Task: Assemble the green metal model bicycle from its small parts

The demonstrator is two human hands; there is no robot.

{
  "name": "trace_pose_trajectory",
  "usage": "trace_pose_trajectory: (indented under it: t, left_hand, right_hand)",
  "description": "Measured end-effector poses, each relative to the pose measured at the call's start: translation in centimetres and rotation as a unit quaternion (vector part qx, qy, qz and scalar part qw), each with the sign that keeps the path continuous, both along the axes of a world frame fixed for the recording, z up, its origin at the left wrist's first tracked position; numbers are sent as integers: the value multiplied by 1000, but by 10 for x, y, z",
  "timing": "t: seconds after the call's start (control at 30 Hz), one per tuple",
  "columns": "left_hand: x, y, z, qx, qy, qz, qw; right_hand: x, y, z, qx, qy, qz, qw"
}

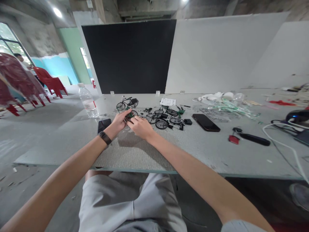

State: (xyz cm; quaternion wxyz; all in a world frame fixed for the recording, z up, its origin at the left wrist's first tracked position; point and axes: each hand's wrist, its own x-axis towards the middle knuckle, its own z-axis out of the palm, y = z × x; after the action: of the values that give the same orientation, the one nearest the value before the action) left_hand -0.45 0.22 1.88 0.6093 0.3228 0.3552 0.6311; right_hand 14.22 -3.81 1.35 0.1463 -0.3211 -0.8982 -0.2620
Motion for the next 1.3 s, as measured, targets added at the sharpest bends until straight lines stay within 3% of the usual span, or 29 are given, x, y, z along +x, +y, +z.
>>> trace_pose_trajectory:
  t: [0.97, 1.3]
  left_hand:
    - [-5, 10, -15, 11, 93, 42, 995]
    - [0, 2, -12, 13, 115, 49, 992]
  right_hand:
    - [4, 6, -2, 78, 1, 24, 997]
    - [1, 6, -6, 87, 6, 63, 994]
